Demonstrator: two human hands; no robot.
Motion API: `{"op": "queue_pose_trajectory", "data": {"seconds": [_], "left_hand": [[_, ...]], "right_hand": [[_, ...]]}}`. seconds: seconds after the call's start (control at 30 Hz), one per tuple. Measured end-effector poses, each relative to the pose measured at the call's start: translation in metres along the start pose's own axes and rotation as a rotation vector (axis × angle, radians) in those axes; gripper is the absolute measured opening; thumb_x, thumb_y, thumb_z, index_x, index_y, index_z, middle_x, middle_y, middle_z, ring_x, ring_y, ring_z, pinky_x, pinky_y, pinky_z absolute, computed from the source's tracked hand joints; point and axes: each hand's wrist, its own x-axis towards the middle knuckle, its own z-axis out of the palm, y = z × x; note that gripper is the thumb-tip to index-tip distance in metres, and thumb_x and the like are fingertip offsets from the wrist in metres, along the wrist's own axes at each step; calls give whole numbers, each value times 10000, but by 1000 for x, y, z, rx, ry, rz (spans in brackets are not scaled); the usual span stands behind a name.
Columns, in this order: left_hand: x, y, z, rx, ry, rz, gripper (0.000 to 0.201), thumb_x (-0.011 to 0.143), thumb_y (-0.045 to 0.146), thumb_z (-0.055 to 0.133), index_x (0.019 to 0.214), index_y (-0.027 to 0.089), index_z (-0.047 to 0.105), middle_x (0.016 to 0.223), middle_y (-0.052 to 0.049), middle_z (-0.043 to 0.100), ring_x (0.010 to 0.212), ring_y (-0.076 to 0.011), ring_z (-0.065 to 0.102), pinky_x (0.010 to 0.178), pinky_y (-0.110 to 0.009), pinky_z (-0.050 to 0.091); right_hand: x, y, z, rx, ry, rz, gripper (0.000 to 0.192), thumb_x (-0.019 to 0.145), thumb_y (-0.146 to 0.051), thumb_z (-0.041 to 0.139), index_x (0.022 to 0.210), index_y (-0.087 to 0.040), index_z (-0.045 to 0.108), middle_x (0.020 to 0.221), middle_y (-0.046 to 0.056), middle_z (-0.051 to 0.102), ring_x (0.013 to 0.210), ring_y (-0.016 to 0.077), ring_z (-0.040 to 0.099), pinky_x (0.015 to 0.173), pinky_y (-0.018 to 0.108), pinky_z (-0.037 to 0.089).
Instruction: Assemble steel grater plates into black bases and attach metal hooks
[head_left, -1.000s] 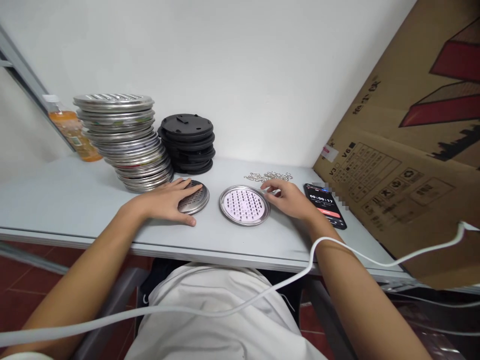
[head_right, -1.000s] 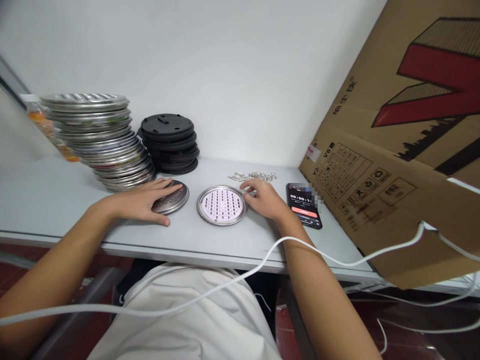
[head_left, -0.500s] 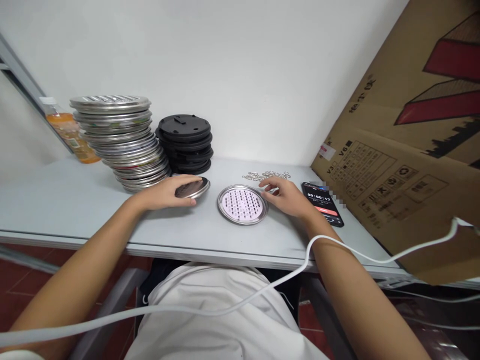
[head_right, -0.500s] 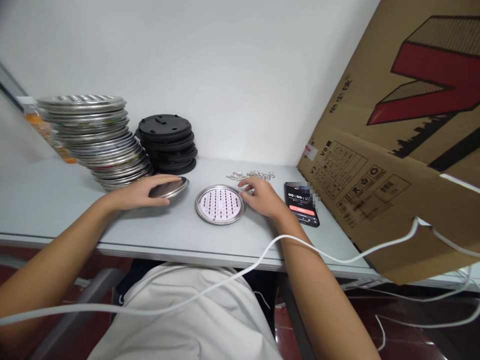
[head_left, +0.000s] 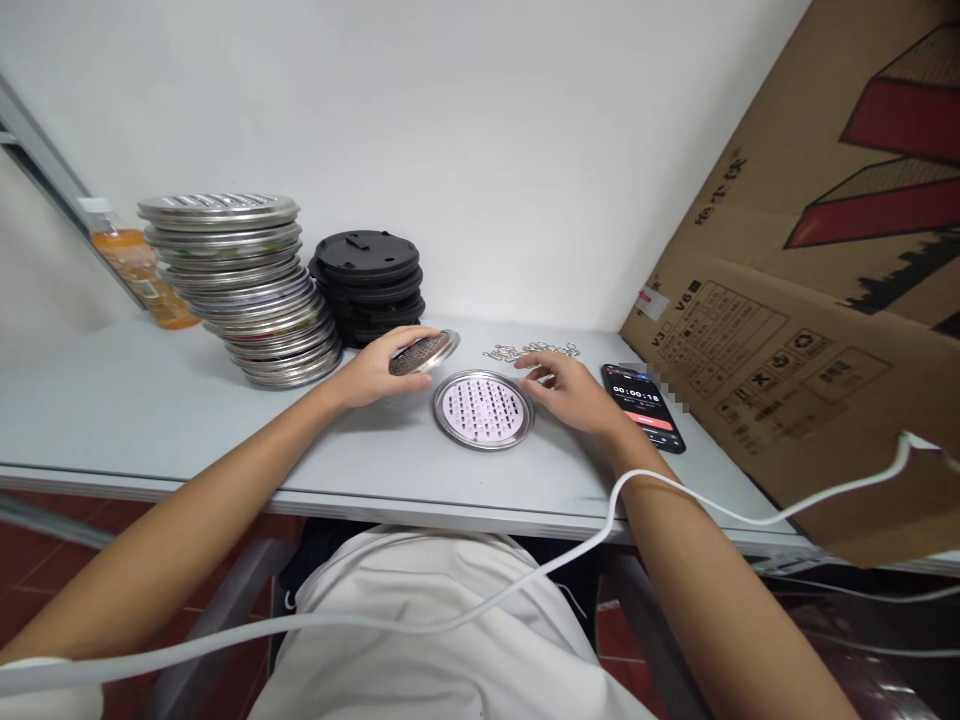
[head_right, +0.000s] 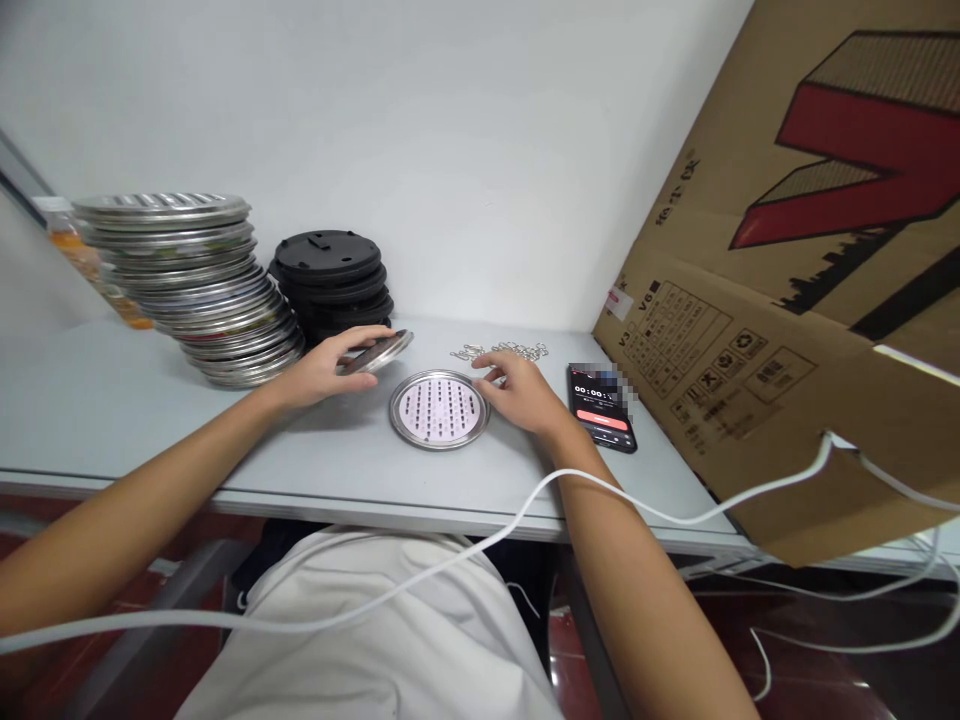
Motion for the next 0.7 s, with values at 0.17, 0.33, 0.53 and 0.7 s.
{"op": "queue_pose_trajectory", "data": {"seconds": [0.17, 0.33, 0.53, 0.7], "left_hand": [[25, 24, 29, 242, -27, 192, 905, 668, 657, 754, 1445, 256, 518, 1545, -145, 400, 1404, -397, 359, 1156, -545, 283], [42, 49, 52, 407, -33, 379, 883, 664, 600, 779, 1448, 293, 511, 1564, -126, 386, 1380, -415, 344, 1119, -599, 267], [40, 35, 43, 349, -100, 411, 1114, 600, 719, 780, 1541, 284, 372, 1650, -146, 197, 1480, -436, 213, 1179, -595, 187], [28, 8, 26, 105, -136, 260, 1248, 607, 710, 787, 1600, 236, 197, 1655, -146, 184, 1506, -367, 227, 1221, -479, 226]], "right_hand": [[0, -7, -2, 530, -47, 149, 404, 900, -486, 611, 1185, -200, 631, 1139, 107, 708, 922, 198, 688, 820, 361, 561], [0, -13, -6, 878, -31, 294, 351, 791, -413, 764, 1039, -176, 687, 938, 72, 735, 760, 152, 686, 741, 291, 568], [0, -16, -10, 915, 17, 352, 157, 749, -234, 765, 873, -154, 712, 819, 56, 727, 697, 135, 669, 715, 258, 574], [0, -14, -9, 898, -15, 371, 110, 770, -223, 757, 831, -150, 701, 801, 50, 716, 680, 123, 661, 722, 253, 584]]}}
